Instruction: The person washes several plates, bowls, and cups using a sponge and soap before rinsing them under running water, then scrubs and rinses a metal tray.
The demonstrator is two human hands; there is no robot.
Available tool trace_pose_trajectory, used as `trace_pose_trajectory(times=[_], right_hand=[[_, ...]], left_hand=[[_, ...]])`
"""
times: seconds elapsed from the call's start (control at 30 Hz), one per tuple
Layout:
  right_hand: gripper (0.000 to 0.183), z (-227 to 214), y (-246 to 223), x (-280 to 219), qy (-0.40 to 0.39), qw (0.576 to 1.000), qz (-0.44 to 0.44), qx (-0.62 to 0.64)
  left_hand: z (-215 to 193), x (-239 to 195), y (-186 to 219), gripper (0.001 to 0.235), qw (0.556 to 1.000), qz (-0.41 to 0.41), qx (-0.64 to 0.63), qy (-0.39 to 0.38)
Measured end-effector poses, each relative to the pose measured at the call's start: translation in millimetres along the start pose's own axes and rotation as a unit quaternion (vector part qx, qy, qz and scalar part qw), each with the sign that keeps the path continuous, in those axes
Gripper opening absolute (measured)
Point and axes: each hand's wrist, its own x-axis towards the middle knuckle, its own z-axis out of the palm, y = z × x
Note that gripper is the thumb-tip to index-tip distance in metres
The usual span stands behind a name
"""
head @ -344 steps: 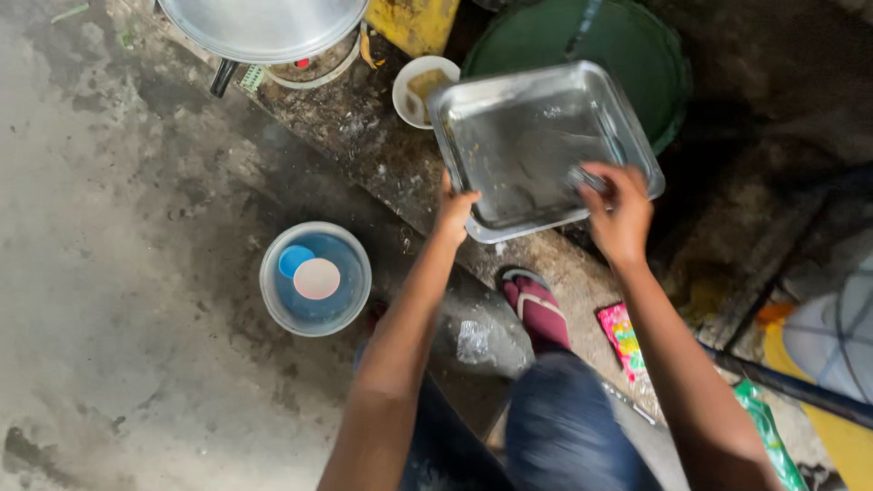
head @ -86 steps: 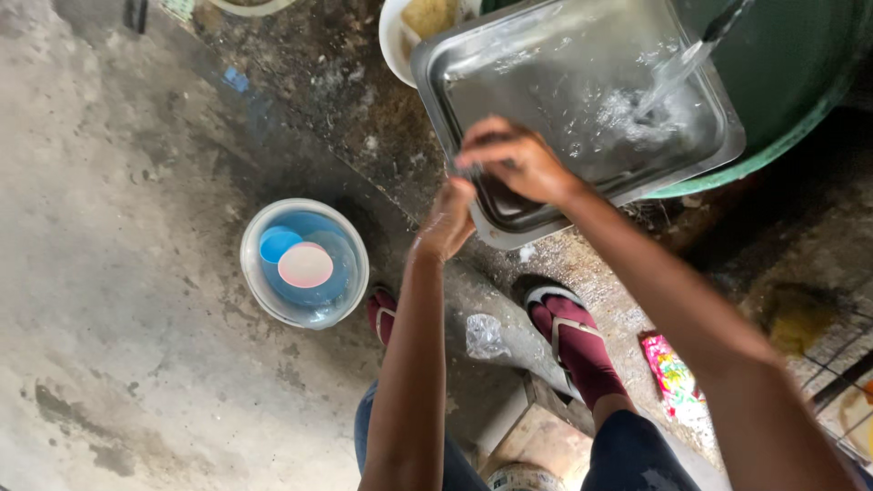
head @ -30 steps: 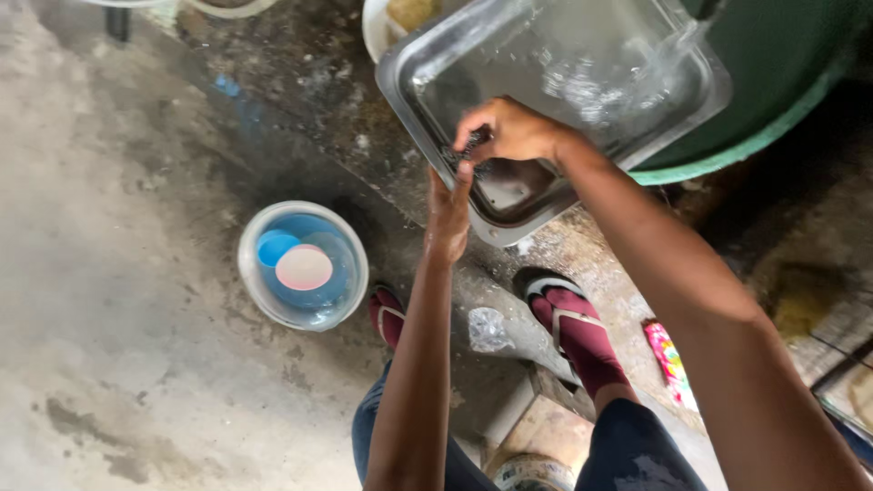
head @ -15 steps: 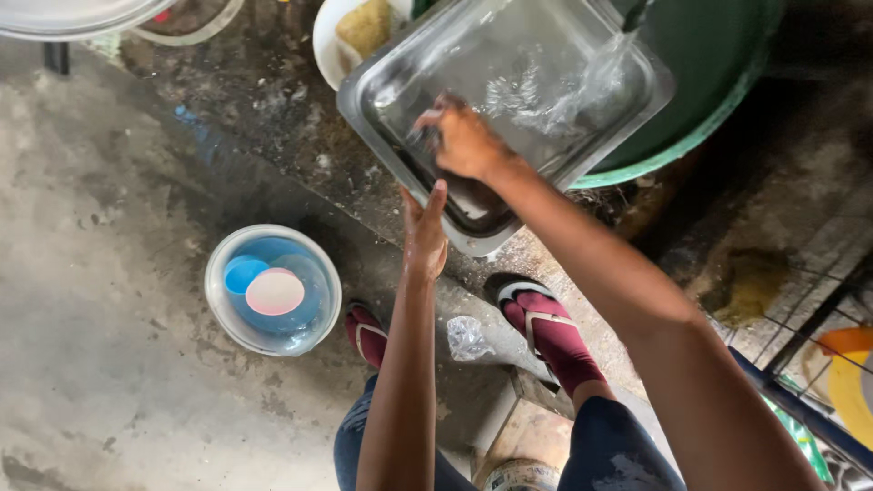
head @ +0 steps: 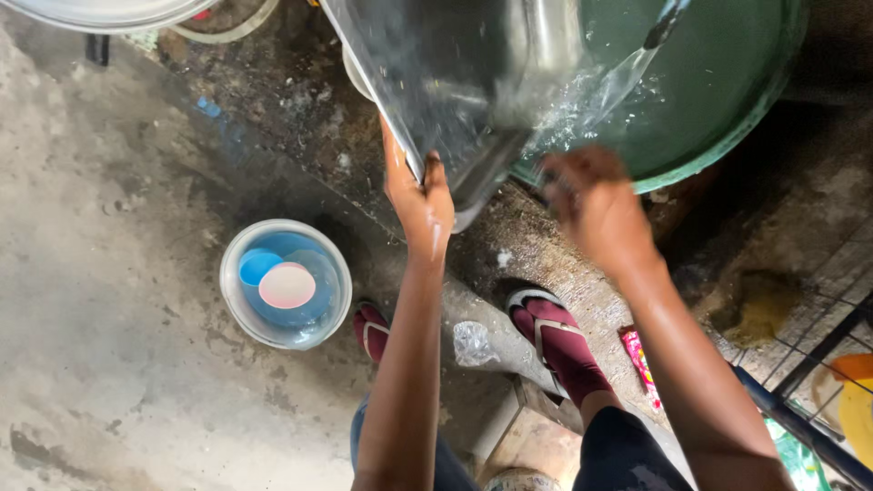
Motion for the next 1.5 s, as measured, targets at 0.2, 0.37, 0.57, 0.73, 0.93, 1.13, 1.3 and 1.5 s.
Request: trace_pose_trajectory(times=[0.2,0.37,0.57,0.73,0.93,1.13,1.3,1.5], right_hand=[[0.039,101.2,-56.0,-41.4,-0.348,0.937,-0.011,0.031],[0.024,91.3,-33.6,-37.1,-0.083,0.978,-0.022,0.19],[0.053,19.2,55.7,24.2,0.071,0.992,0.097,-0.037],[0.094,30.3,119.2,65.8,-0.14,0.95,0.256,-0.113],[0.102,49.6,158.7,89.2,-0.205,0.928,0.248,-0.186],[0.092,81.1,186.6,96.5,-0.193,0.911,0.242,-0.272],[0.069,129.4,215.6,88.8,-0.194,0.905,0.183,-0.332],[0.037,149.1,219.6,83.8,-0.114,0.983,0.039,0.14]], left_hand=[[-6.8,15.0,37.4,0.075,0.983,0.138,0.122,0.021],[7.5,20.4,22.8,0.087,0.997,-0.005,-0.052,0.051],[68.4,19.0,-38.1,0.088,0.969,-0.147,-0.196,0.023],[139.8,23.5,-121.0,0.083,0.969,-0.139,-0.199,-0.051],[171.3,37.0,-222.0,0.062,0.974,-0.206,0.094,0.014],[204.7,48.0,-310.6,0.051,0.883,-0.457,0.103,0.006],[220.6,16.3,-316.8,0.043,0.899,-0.404,0.147,-0.081],[222.5,8.0,-272.5,0.062,0.896,-0.431,0.026,-0.101]])
